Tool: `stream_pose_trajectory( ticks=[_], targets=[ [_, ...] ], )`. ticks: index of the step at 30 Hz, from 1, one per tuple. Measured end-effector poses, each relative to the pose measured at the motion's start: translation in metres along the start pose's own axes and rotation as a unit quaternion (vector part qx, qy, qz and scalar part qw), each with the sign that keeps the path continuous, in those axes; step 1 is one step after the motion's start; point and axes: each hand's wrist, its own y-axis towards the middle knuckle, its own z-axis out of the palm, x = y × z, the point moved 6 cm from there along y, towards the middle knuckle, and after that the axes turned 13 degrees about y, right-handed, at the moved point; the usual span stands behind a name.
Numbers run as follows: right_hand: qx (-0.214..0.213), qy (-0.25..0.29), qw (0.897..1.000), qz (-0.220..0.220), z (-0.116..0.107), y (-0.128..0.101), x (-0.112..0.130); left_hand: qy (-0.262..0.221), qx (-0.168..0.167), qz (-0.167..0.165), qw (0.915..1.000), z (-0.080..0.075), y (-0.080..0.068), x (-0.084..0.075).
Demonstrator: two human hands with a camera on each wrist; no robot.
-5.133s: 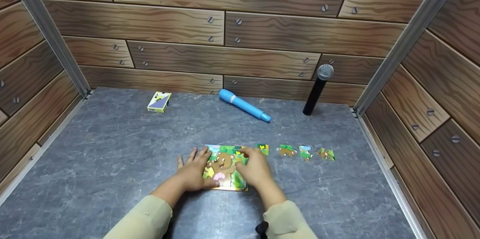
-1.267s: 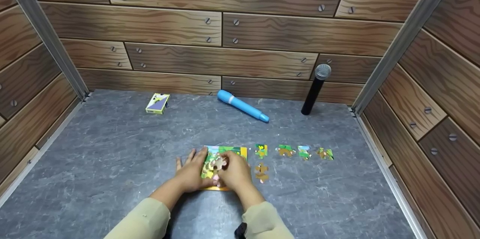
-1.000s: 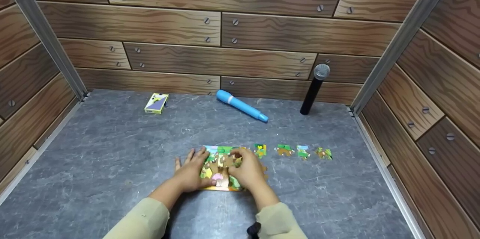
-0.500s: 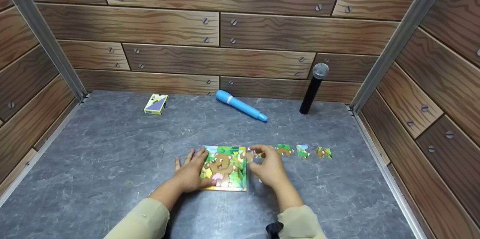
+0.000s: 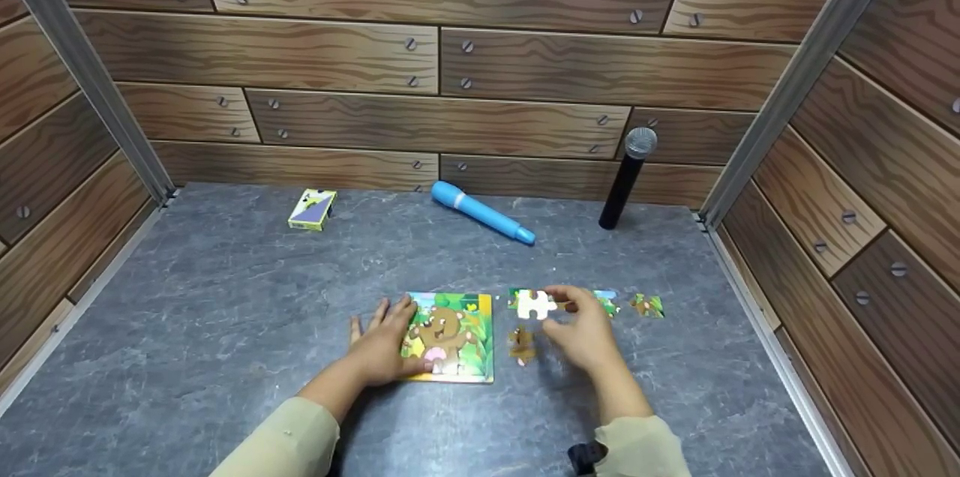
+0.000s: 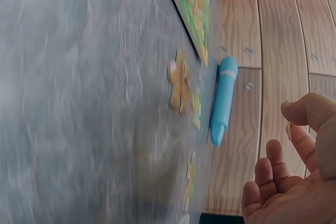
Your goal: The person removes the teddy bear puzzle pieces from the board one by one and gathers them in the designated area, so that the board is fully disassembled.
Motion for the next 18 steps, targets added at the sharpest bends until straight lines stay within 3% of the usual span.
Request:
stream_pose_trajectory(
  ticks=[18],
  targets=[
    [-0.005,-0.021,1.0,0.003,-0.044,-0.01,-0.025,-0.003,0.005,-0.002,1.0,0.001,0.001,0.001]
  ],
)
